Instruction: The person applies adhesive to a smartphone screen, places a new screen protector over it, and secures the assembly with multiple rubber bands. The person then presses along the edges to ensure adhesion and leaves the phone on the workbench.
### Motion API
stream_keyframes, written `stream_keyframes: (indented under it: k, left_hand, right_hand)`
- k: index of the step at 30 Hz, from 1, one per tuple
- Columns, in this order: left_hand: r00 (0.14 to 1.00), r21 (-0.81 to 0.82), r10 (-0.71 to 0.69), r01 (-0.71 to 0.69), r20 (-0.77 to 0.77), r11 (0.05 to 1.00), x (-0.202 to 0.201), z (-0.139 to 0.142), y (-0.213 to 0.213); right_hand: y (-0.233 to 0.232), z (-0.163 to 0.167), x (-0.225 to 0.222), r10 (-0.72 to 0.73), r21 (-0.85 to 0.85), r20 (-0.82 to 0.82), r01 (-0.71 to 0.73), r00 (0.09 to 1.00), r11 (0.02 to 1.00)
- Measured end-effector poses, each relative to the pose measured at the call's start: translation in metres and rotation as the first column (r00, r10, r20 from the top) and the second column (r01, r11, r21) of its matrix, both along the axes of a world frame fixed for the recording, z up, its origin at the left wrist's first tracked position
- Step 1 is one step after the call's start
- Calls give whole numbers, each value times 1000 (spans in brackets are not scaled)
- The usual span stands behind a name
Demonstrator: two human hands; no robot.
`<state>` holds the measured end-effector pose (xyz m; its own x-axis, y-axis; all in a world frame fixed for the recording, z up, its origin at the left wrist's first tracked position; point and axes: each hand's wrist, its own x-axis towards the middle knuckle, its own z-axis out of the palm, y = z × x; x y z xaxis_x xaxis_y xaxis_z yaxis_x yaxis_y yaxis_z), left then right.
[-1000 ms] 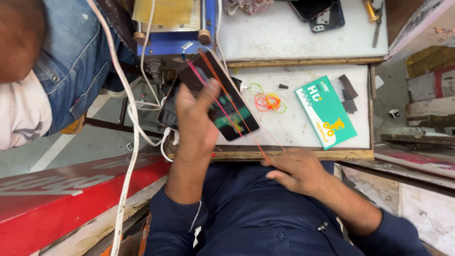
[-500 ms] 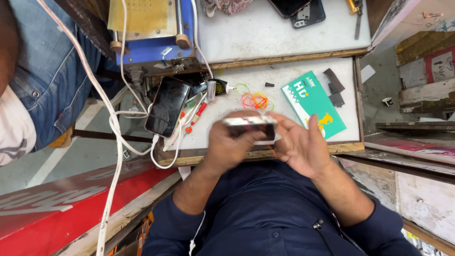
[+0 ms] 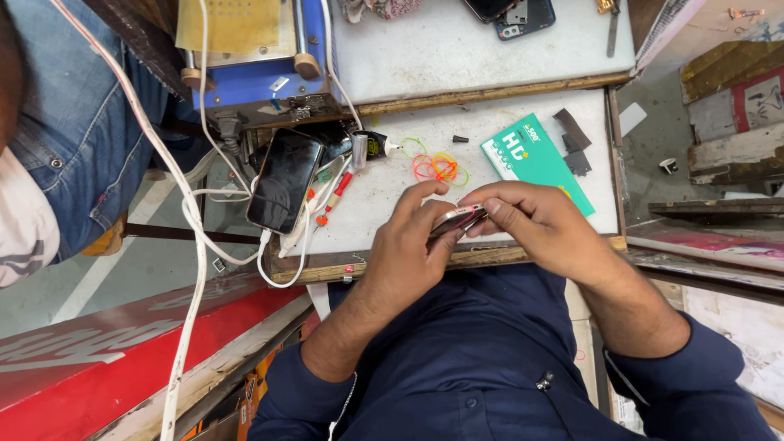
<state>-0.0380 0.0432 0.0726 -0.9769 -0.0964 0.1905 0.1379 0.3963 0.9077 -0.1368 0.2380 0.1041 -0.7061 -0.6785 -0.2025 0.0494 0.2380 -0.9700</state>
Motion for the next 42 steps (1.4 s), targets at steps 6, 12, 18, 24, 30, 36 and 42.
stream_keyframes:
  k: [6,12,18,24,30,36,42]
  left_hand:
    - [989,194,-130,114,73,974,-1,4,-6]
    - [929,503,-321,192,184,843,4,-3,1]
    - [922,523,-327,178,207,833,3,-4,1]
    - [945,250,-192,124,266,960,-7,-3,-8]
    - [966,753,-205,18,156,657,-12,-20,-44]
    - [996,711,-7,69,-90,700,15,-39,-53]
    - [977,401,210,-173,-50,900,19,-46,-41]
  right_hand:
    - [0,3,5,-48,97,-505,112,862,989]
    - [-7,-37,10,-303,-317,-609,126,733,940]
    - [-13,-57,15,-408,-450,-464,187,787,873]
    - [-8,-54,5,-213,-174,-491,145,845,974]
    - [-6,-66,-13,-210,-215,247,265,946,940]
    - [-2,-79,-14,-265,-369,568,528,780,765]
    - [-14,-91,-2,-249,-357,609,541,753,762]
